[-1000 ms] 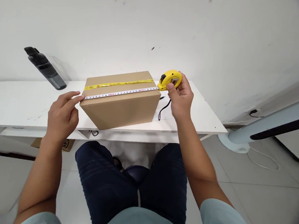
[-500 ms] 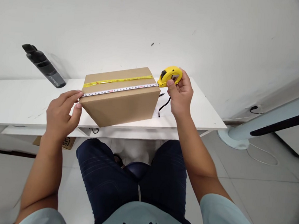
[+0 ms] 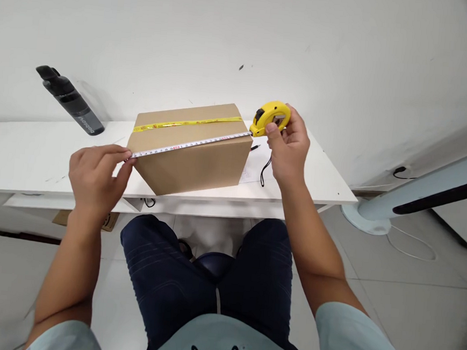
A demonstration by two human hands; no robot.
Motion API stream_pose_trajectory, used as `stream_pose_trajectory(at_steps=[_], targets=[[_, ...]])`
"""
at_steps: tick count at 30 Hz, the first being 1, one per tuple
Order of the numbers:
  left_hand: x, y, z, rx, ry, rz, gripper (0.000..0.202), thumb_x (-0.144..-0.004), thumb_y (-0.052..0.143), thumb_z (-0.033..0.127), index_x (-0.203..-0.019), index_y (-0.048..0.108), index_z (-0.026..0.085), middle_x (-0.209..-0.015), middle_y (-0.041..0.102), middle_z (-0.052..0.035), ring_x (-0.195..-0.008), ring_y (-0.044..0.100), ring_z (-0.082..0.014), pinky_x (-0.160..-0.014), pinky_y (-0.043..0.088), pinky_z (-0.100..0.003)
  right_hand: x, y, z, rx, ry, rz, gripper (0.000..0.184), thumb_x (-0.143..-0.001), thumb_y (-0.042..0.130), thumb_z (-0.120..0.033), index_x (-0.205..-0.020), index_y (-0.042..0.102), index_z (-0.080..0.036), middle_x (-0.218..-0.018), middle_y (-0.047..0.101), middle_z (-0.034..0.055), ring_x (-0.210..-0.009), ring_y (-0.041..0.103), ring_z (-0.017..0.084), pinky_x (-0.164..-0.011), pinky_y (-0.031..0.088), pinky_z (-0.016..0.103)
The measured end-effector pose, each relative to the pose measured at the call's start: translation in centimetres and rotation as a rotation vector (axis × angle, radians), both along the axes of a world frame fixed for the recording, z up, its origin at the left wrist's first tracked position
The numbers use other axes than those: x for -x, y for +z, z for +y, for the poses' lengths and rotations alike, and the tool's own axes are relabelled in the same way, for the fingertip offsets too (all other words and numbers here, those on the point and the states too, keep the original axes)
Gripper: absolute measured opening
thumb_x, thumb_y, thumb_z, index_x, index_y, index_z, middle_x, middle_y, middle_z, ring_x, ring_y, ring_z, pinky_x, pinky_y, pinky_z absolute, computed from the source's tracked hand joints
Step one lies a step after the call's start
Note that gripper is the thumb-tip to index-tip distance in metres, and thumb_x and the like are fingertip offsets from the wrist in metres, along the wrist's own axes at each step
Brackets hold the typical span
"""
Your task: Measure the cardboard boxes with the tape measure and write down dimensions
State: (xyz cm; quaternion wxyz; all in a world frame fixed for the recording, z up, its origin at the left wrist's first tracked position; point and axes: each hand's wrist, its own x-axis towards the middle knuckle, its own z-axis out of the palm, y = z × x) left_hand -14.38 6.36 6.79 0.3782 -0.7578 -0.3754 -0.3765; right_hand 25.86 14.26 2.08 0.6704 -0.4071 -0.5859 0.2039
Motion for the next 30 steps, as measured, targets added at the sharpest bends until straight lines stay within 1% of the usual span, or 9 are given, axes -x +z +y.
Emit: stream_pose_trajectory(at_steps=[5,9,15,19,21,23,26,28,30], targets=[[-6.1,-0.7,-5.1,-0.004,-0.186,0.012,0.029,-0.082,0.086,0.021,-0.106,0.071,0.026,-0.103,0.082,0.0009,-0.087,0.074,-0.0181,-0.101,0.053,-0.043,1.2,0.6,-7.0,-0.022,0.093,-0.072,0.073,-0.096,0.057,-0.068,-0.162,0.038,-0.041,-0.151,0.055,0.0088,-0.138,0.059,0.037,-0.097,0.063,0.051],[-10.7,-1.0,-7.0,-0.058,-0.359,0.099,0.026,-0.08,0.09,0.024,-0.101,0.074,0.023,-0.096,0.081,0.0014,-0.083,0.072,-0.0163,-0.101,0.051,-0.04,3.3,1.4,-12.4,0.024,0.306,-0.065,0.061,-0.088,0.076,-0.058,-0.144,0.061,-0.038,-0.128,0.066,0.0071,-0.111,0.068,0.029,-0.087,0.065,0.045],[-13.0,-2.4,-6.7,0.037,-0.387,0.005,0.018,-0.091,0.081,0.037,-0.094,0.068,0.025,-0.09,0.079,0.0054,-0.076,0.072,-0.0115,-0.102,0.051,-0.038,5.5,1.6,-13.9,0.119,0.524,0.0,0.055,-0.083,0.085,-0.049,-0.132,0.066,-0.035,-0.111,0.065,0.004,-0.092,0.066,0.02,-0.079,0.064,0.036],[-10.8,-3.8,-6.5,0.056,-0.302,0.016,0.035,-0.087,0.083,0.049,-0.109,0.067,0.027,-0.094,0.078,0.0013,-0.08,0.073,-0.0161,-0.107,0.05,-0.042,4.9,-0.5,-12.6,0.235,0.594,0.124,0.079,-0.083,0.084,-0.051,-0.152,0.049,-0.037,-0.102,0.065,0.0015,-0.085,0.065,0.017,-0.076,0.062,0.032],[-8.1,-4.8,-6.0,0.086,-0.211,-0.04,0.056,-0.084,0.084,0.053,-0.129,0.063,0.028,-0.113,0.077,-0.0061,-0.102,0.073,-0.0231,-0.112,0.048,-0.046,3.9,-2.0,-11.5,0.296,0.585,0.202,0.09,-0.082,0.084,-0.05,-0.159,0.04,-0.038,-0.101,0.067,0.0009,-0.087,0.066,0.017,-0.079,0.062,0.031],[-5.0,-6.1,-5.2,0.176,-0.098,-0.239,0.076,-0.084,0.08,0.06,-0.148,0.052,0.029,-0.141,0.065,-0.0144,-0.131,0.063,-0.0315,-0.116,0.045,-0.053,2.7,-3.7,-10.2,0.377,0.55,0.251,0.094,-0.08,0.085,-0.049,-0.161,0.038,-0.036,-0.099,0.067,0.0001,-0.089,0.067,0.017,-0.08,0.061,0.031],[-1.9,-8.5,-3.9,0.551,-0.011,-0.646,0.081,-0.098,0.054,0.068,-0.163,0.031,0.026,-0.166,0.038,-0.0221,-0.151,0.045,-0.0354,-0.117,0.045,-0.06,1.8,-5.8,-8.4,0.521,0.506,0.299,0.102,-0.073,0.089,-0.045,-0.161,0.04,-0.032,-0.098,0.067,-0.0006,-0.089,0.068,0.017,-0.079,0.06,0.031],[-1.4,-10.0,-3.4,0.875,-0.087,-0.772,0.075,-0.103,0.038,0.069,-0.163,0.032,0.025,-0.166,0.04,-0.0215,-0.154,0.042,-0.0338,-0.118,0.047,-0.06,1.9,-6.5,-7.7,0.592,0.511,0.311,0.102,-0.068,0.091,-0.043,-0.158,0.045,-0.029,-0.098,0.068,-0.0003,-0.088,0.068,0.018,-0.078,0.06,0.031],[-1.8,-10.8,-3.4,1.058,-0.198,-0.781,0.072,-0.103,0.039,0.069,-0.161,0.038,0.026,-0.16,0.049,-0.0195,-0.153,0.044,-0.0321,-0.118,0.047,-0.058,1.8,-6.6,-7.3,0.615,0.552,0.279,0.104,-0.066,0.093,-0.041,-0.158,0.046,-0.028,-0.095,0.069,-0.0005,-0.086,0.068,0.017,-0.077,0.06,0.031]])
